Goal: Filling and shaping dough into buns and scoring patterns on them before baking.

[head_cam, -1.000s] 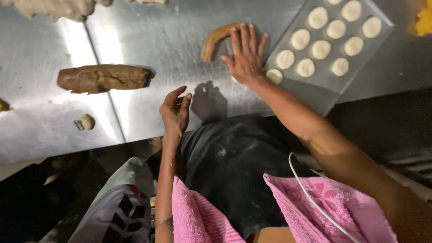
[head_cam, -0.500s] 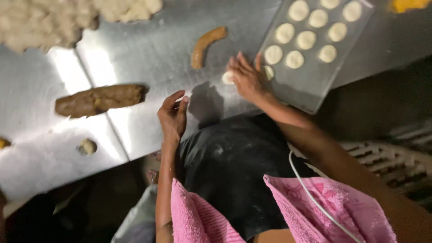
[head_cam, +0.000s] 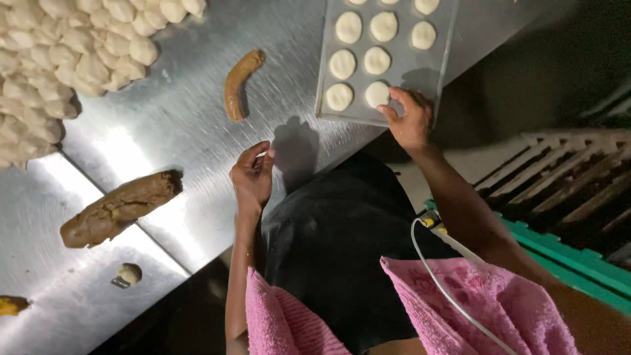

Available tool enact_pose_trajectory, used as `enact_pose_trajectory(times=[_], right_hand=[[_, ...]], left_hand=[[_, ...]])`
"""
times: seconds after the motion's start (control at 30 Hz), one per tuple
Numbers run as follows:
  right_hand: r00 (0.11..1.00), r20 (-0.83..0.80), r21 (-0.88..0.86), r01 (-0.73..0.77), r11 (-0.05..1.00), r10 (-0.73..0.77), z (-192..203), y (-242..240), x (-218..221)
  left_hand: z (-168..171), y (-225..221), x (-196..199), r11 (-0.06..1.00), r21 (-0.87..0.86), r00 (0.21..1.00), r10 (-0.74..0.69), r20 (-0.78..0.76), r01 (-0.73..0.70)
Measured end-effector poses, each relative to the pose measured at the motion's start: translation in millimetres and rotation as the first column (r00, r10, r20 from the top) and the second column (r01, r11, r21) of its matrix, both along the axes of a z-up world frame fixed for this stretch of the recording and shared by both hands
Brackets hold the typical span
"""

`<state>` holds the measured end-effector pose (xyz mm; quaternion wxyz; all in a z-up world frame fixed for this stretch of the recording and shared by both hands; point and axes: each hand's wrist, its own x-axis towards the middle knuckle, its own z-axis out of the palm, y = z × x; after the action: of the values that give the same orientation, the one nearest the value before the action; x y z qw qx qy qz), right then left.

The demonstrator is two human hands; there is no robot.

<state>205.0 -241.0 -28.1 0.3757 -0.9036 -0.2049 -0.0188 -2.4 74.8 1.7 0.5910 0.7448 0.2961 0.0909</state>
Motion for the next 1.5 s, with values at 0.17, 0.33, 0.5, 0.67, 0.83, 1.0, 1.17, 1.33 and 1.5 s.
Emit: enact_pose_trajectory(times=[0.17,0.33,0.5,0.67,0.83,1.0,1.17,1.33,1.5], right_hand=[[0.988,0.129,-0.257,-0.055,0.965,0.091,-12,-8,-5],[0.962,0.052,-0.403,-0.225,0.887,0.267,-30,8,-12],[0.938,0.142,-0.418,-0.232,0.878,0.315,-38,13,-22],[0.925,0.188,-0.446,-0.219,0.868,0.331,-21,21,-14],[0.967,0.015,0.304,-0.247,0.920,0.255,-84,-52,21],[0.861,-0.296,0.159,0.472,0.867,-0.414,-73,-110,14],[0.322,-0.928,0.157,0.795,0.586,-0.188,-88,-136,10],[0.408,-0.904,0.201,0.670,0.715,-0.129,-96,-148,36],[0.907,-0.121,-0.198,0.377,0.905,-0.404,-111,-159,63]], left_hand=[[-6,-4,7,0.999,-0.027,0.999,-0.033,0.034,0.034],[-7,-10,10,0.997,-0.061,0.999,-0.047,0.012,0.048],[-17,-15,12,0.998,-0.036,0.997,-0.059,-0.052,0.057],[-65,-27,31,0.947,-0.308,0.996,-0.092,-0.002,0.087],[-70,-43,77,0.732,-0.681,0.998,-0.014,-0.055,-0.028],[-52,-56,98,0.526,-0.844,0.989,-0.031,-0.142,-0.105],[-67,-53,108,0.406,-0.911,0.993,-0.055,-0.106,-0.075],[-45,-59,128,0.405,-0.914,0.998,-0.050,-0.045,-0.021],[4,-52,124,0.805,-0.593,0.986,-0.127,-0.106,0.040]])
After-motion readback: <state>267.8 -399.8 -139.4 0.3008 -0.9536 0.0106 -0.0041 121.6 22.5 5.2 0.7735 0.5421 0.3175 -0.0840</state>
